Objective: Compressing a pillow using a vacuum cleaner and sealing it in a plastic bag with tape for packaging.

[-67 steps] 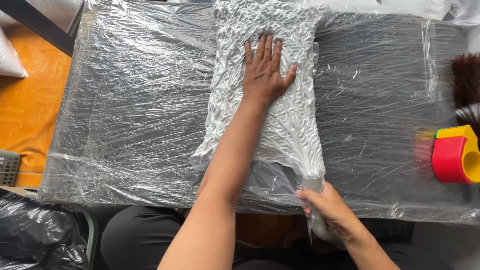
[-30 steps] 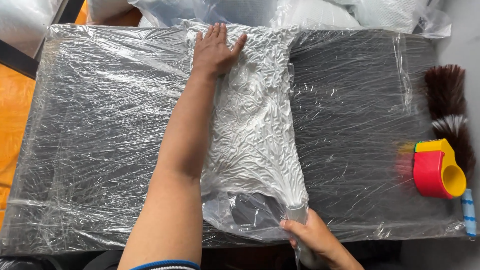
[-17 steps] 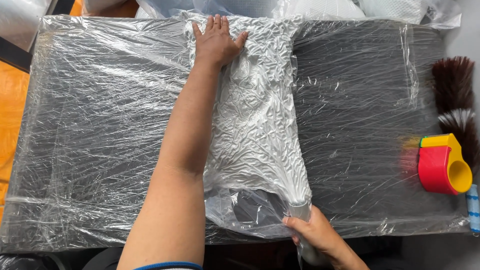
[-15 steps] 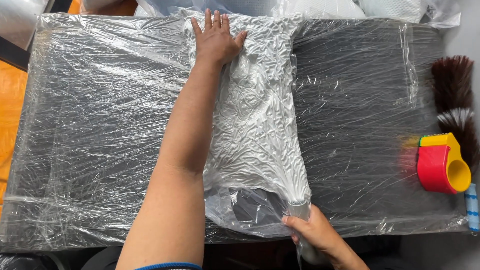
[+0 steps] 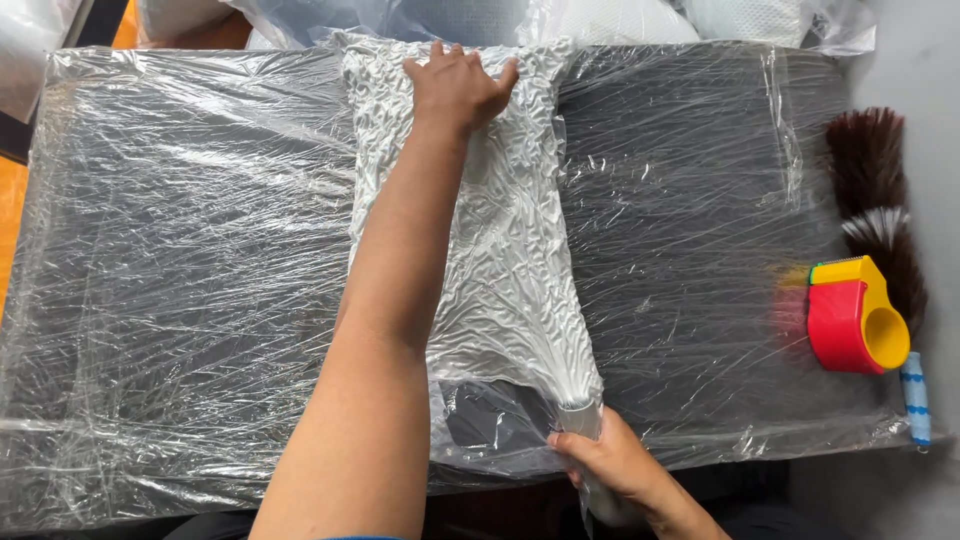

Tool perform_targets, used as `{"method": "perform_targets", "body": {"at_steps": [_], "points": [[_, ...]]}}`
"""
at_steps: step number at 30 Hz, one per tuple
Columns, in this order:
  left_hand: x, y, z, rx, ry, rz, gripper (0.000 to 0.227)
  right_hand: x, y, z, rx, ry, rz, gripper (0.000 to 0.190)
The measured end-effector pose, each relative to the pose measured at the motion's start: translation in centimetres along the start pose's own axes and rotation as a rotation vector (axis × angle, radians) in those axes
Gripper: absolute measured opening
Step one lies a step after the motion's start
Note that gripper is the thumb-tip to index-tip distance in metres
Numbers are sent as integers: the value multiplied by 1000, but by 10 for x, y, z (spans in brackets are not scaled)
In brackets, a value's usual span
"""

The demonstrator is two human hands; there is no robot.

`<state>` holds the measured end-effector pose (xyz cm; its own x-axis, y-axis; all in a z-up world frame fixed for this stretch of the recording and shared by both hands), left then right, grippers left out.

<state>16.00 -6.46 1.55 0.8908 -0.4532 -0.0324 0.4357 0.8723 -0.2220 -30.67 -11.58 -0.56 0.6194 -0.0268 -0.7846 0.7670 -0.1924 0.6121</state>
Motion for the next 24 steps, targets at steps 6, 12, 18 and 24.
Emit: {"method": "perform_targets", "body": {"at_steps": [6,12,18,24], "points": [[22,-4,-48,214,-180,-77,104,1,2,0,-13,26,41,11],[-12,-33,-20,80,-89,-248,59,0,1,0,-30,56,80,9],[5,-37,-28,60,17,-203,62,1,-1,1,-13,37,61,14],[7,-36,-29,-101,-180,-202,77,0,1,0,-17,49,48,11]]}}
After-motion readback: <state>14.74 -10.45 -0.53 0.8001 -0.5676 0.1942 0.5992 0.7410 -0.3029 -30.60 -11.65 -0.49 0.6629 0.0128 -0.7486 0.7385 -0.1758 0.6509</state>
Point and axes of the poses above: each hand's wrist, its own x-axis towards the middle knuckle, its own z-axis out of the back of the hand, y = z × x, the point moved 3 cm from there along x, towards the middle knuckle, and after that the axes turned 3 degrees about -z, right-handed, at the moved point
